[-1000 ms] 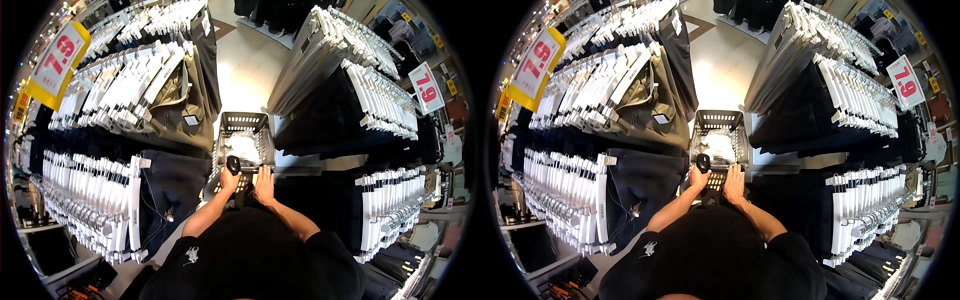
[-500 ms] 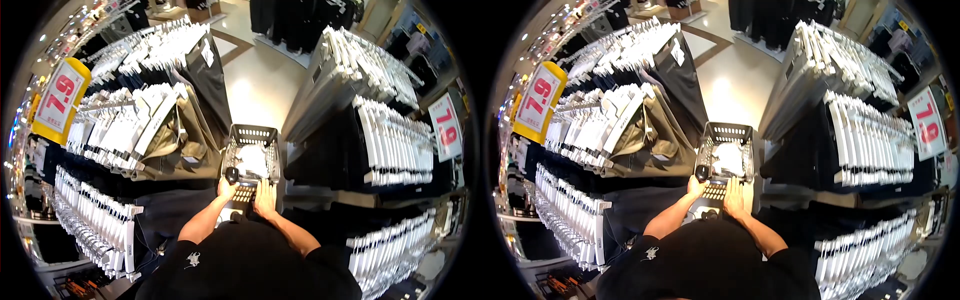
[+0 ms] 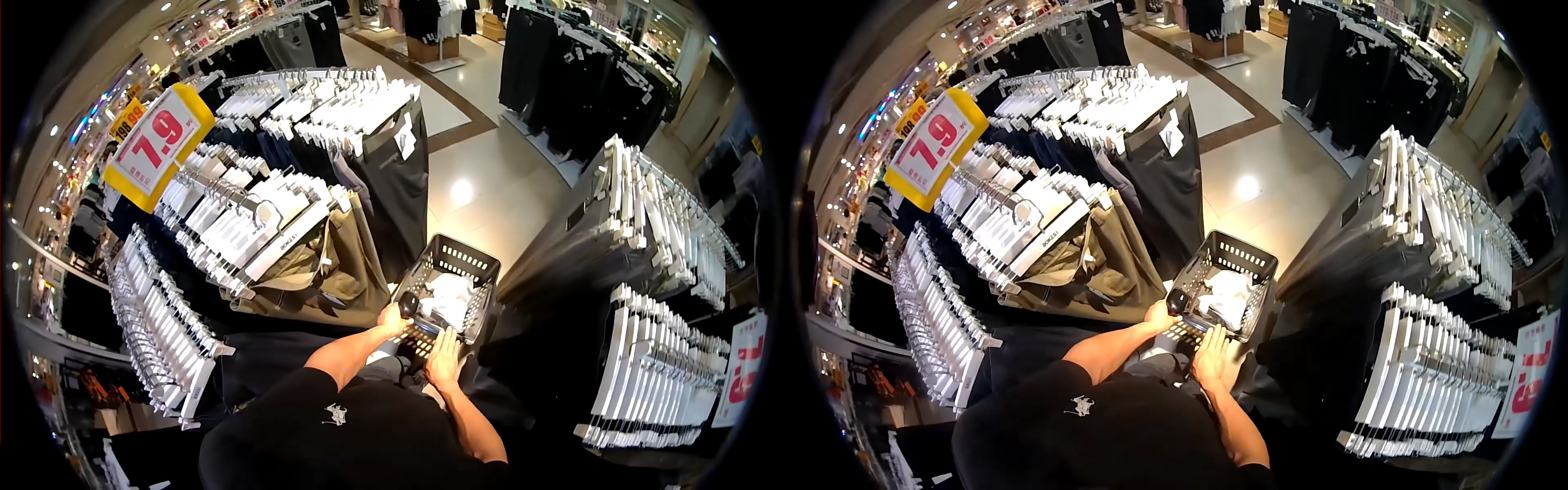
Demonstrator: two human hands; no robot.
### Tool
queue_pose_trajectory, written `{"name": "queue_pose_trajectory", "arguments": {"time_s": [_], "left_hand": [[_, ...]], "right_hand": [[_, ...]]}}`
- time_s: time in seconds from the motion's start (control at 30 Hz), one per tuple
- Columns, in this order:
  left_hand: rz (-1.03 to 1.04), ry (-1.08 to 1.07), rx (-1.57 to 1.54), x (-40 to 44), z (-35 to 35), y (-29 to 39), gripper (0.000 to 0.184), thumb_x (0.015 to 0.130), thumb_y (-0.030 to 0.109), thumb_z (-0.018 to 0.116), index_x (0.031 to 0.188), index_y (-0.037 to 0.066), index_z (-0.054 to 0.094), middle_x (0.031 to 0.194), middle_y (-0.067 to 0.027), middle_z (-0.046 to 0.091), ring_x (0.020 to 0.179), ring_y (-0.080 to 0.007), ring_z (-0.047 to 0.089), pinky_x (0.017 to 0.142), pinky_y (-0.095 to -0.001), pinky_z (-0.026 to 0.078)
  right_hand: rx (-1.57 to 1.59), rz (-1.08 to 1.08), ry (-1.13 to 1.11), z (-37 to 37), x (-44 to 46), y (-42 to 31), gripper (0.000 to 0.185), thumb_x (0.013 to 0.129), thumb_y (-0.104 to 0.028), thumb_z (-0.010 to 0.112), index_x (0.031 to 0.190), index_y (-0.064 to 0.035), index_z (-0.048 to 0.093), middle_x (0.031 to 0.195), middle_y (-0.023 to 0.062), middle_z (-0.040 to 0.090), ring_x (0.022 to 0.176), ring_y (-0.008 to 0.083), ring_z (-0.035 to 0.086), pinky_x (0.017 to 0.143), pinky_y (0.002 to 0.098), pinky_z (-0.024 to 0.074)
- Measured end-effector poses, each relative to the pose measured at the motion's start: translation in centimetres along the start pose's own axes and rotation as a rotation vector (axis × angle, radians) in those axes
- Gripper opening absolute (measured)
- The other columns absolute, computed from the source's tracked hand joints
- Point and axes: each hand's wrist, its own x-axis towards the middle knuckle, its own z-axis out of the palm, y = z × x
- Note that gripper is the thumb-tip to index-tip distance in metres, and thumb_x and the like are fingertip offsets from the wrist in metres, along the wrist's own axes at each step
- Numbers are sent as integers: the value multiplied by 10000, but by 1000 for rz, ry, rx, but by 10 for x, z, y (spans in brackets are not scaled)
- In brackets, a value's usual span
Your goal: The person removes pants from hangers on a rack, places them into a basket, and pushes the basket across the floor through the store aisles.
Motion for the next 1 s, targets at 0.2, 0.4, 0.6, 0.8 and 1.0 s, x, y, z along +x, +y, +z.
{"name": "queue_pose_trajectory", "arguments": {"time_s": [0.2, 0.4, 0.6, 0.8, 1.0], "left_hand": [[6, 94, 42, 57, 8, 29, 506, 726, 344, 875, 1094, 50, 690, 1117, -160, 706, 1075, -333, 678, 939, -432, 536], [-8, 41, 33, 108, 1, 72, 549, 744, 347, 872, 1119, 5, 661, 1152, -179, 691, 1097, -342, 665, 951, -428, 528], [9, -11, 69, 160, -8, 100, 610, 773, 363, 848, 1184, -14, 599, 1157, -218, 671, 1083, -377, 664, 950, -447, 535], [105, 19, 131, 195, -4, 118, 597, 776, 337, 846, 1177, -3, 564, 1122, -204, 650, 1033, -380, 669, 875, -462, 550], [135, 3, 169, 224, -2, 140, 620, 815, 422, 802, 1184, -16, 567, 1206, -203, 638, 1111, -363, 647, 912, -461, 544]], "right_hand": [[34, -13, -23, 3, 58, 36, 661, 947, -174, 437, 1512, 131, 282, 1609, 323, 216, 1506, 470, 190, 1235, 535, 162], [-229, -52, -67, 1, 115, 65, 841, 890, -297, 616, 1504, 154, 262, 1605, 331, 210, 1512, 467, 173, 1234, 531, 177], [-354, -53, -81, -9, 164, 89, 1053, 809, -381, 756, 1509, 172, 198, 1593, 345, 211, 1506, 486, 161, 1233, 523, 192], [-100, -56, -53, -48, 208, 98, 761, 892, -214, 575, 1462, 196, 281, 1535, 378, 303, 1473, 502, 250, 1222, 532, 222], [-226, -67, -155, -70, 239, 121, 961, 817, -475, 704, 1437, 180, 372, 1532, 368, 320, 1471, 510, 231, 1209, 547, 226]]}}
